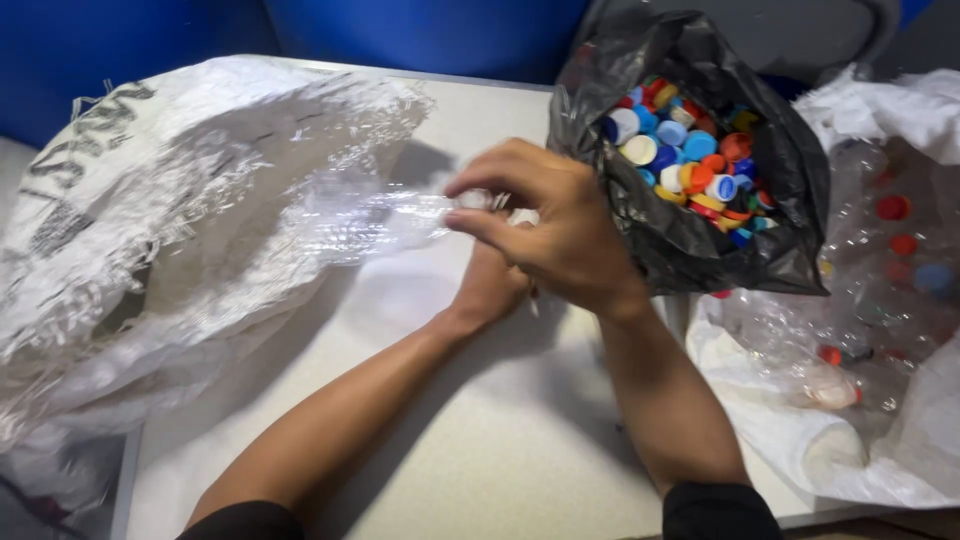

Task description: The person repeatedly picks up clear plastic bottles from a white sack, removes the bottle caps by hand, and places the caps into a black bag. The empty bottles are then returned to the white sack. This process is repeated continuously throughout the video.

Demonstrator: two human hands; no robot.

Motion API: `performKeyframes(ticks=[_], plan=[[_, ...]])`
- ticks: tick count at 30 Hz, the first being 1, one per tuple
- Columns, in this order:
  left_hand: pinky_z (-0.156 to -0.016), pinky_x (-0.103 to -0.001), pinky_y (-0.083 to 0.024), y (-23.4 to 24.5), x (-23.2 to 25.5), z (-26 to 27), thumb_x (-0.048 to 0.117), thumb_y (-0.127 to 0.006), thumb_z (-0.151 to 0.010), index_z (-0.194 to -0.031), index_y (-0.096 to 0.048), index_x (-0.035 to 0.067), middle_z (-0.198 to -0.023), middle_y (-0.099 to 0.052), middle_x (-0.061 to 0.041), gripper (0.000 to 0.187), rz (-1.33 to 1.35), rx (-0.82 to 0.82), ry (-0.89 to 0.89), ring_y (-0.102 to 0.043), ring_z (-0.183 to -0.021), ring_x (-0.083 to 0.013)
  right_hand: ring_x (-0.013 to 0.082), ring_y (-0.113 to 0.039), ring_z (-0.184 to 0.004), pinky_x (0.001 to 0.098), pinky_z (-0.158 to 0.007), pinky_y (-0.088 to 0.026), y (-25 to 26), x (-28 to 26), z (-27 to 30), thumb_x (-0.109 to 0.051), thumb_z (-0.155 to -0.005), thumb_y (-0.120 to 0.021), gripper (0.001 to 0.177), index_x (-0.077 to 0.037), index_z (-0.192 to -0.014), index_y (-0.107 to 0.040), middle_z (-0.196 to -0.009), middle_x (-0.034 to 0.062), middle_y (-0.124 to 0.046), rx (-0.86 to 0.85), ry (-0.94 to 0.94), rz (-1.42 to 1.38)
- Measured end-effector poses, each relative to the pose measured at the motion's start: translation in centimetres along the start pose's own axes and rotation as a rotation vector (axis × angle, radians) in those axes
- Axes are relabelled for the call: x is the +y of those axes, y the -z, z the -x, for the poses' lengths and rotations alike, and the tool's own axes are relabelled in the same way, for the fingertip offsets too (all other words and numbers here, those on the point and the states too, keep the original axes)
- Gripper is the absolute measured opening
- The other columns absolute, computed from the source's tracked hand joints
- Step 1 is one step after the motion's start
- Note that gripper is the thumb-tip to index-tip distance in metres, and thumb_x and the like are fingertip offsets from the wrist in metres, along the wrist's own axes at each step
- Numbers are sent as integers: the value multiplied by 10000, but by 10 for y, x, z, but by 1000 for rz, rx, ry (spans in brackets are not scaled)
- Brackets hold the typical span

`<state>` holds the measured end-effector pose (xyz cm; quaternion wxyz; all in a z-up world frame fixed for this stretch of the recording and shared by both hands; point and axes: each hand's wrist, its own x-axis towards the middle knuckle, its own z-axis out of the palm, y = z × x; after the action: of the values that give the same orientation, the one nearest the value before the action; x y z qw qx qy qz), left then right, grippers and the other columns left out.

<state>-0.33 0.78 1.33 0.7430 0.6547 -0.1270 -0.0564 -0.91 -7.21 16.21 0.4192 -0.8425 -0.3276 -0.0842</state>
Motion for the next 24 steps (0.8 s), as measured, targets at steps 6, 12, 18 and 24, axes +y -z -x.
performKeyframes(ticks=[6,12,18,24], plan=[[-628,-299,-484,-5,-6,-4,328,-492,-1105,-1000,-615,-26,-809,-642,-124,389,-189,208,-286,-598,-714,-194,170,-706,-1077,265,-873,-639,-103,5,-45,-200,-982,-751,316,-89,-1270,-681,-1320,121,-653,-86,159,-254],[-526,-251,-445,-14,-67,-18,332,-569,-1050,-906,-670,45,-664,-636,-46,336,2,4,172,-559,-574,-115,188,-761,-1081,311,-936,-636,-88,11,-35,-196,-1039,-672,281,-78,-1294,-675,-1286,124,-716,-170,130,-293],[-851,-344,-531,5,-22,-3,351,-423,-1207,-1279,-529,-25,-1104,-617,-148,397,175,-143,-681,-612,-1028,-229,172,-791,-975,304,-846,-638,18,7,20,-177,-973,-724,202,-68,-1141,-756,-1089,90,-791,-42,-16,65],[-506,-268,-489,1,-22,-10,233,-570,-1067,-911,-716,-7,-639,-683,-58,321,-80,-68,-57,-606,-528,-100,188,-746,-941,336,-810,-571,145,27,115,-192,-932,-774,286,-48,-1178,-745,-1078,112,-774,196,-437,568]])
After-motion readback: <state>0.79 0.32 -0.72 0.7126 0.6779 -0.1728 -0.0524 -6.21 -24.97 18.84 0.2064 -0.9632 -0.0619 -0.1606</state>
